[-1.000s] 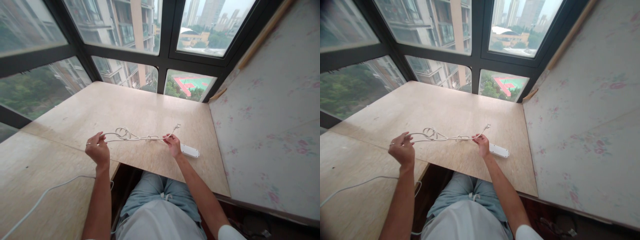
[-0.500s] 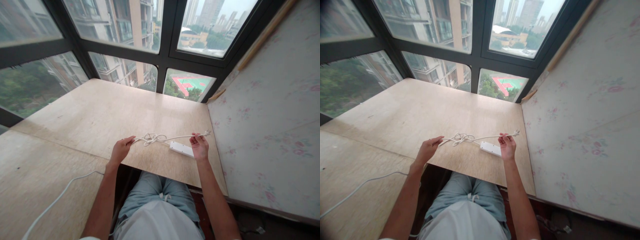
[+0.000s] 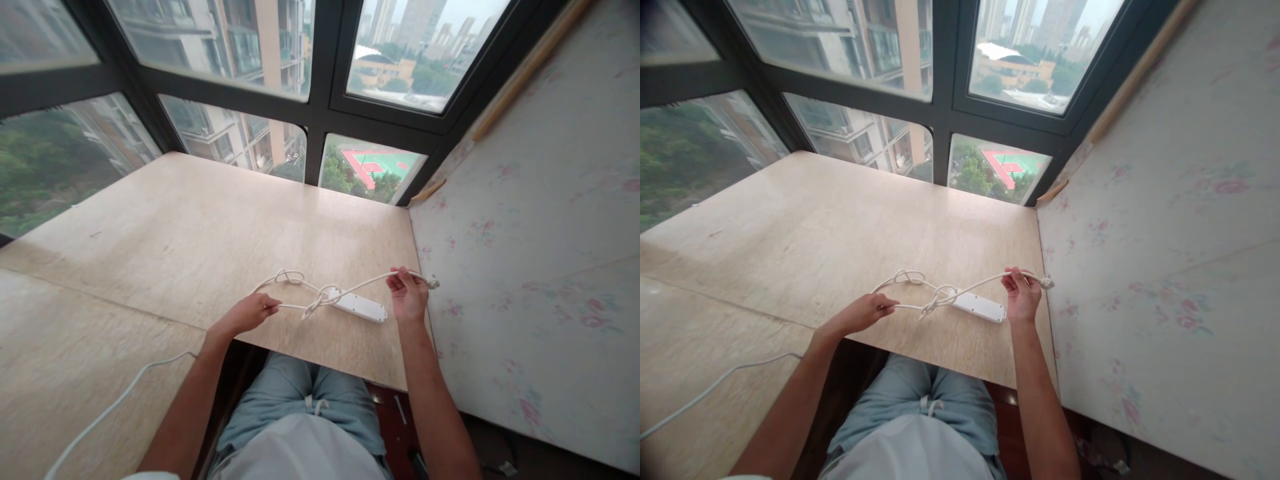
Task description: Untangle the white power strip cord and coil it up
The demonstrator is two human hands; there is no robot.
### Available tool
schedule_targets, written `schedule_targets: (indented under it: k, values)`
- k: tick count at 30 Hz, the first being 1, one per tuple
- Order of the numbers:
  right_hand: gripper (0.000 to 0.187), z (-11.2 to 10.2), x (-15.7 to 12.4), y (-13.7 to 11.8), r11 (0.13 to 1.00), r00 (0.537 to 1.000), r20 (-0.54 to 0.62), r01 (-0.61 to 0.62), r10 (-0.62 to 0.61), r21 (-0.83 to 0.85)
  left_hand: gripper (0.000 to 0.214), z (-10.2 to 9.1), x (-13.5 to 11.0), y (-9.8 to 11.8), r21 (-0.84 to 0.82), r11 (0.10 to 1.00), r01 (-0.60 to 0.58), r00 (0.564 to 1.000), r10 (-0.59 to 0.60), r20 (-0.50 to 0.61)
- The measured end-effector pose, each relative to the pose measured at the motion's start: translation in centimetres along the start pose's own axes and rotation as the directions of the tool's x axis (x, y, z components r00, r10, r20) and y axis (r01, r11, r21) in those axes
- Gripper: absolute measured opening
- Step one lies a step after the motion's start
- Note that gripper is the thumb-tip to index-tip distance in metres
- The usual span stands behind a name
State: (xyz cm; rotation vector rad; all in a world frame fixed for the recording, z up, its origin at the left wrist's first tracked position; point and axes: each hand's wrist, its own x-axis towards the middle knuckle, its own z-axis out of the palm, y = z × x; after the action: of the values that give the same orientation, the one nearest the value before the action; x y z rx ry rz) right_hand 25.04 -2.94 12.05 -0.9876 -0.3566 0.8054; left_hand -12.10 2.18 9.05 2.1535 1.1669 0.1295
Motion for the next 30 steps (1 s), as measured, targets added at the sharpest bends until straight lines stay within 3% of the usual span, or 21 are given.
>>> schedule_targets:
  k: [2, 5, 7, 10, 17, 24, 30]
  values:
    - [0.025, 0.4, -0.2, -0.4, 1.000, 0.999, 0.045, -0.011, 0.012, -0.018, 0.041, 0.3, 0.3, 1.3, -0.019, 1.000, -0.011, 0.999, 0.012, 0.046]
    - [0.026, 1.2, -0.4, -1.0, 1.000, 0.994, 0.108, -0.017, 0.019, -0.019, 0.057, 1.3, 1.4, 3.5, -0.074, 0.993, -0.088, 0.996, 0.085, -0.038]
    - [0.025, 1.6, -0.3, -1.2, 1.000, 0.992, 0.127, -0.022, 0.022, 0.001, 0.056, 2.4, 2.5, 5.0, -0.111, 0.985, -0.134, 0.987, 0.123, -0.101]
    - [0.022, 2.1, 0.3, -1.0, 0.999, 0.992, 0.118, -0.041, 0.036, 0.036, 0.059, 4.7, 4.1, 6.7, -0.198, 0.961, -0.194, 0.979, 0.175, -0.109]
    - [0.016, 1.7, 3.7, 2.5, 0.978, 0.985, 0.024, -0.170, 0.168, 0.118, 0.058, 9.5, 5.4, 7.9, -0.514, 0.851, -0.104, 0.983, 0.007, -0.186]
    - [0.018, 0.7, 5.2, 5.4, 0.920, 0.921, 0.026, -0.389, 0.388, 0.053, 0.050, 10.0, 4.6, 8.8, -0.334, 0.938, -0.097, 0.959, -0.002, -0.284]
    - [0.032, -0.8, 4.8, 4.8, 0.898, 0.896, 0.095, -0.422, 0.434, -0.122, 0.019, 9.5, 4.3, 9.4, -0.273, 0.956, -0.111, 0.892, -0.025, -0.452]
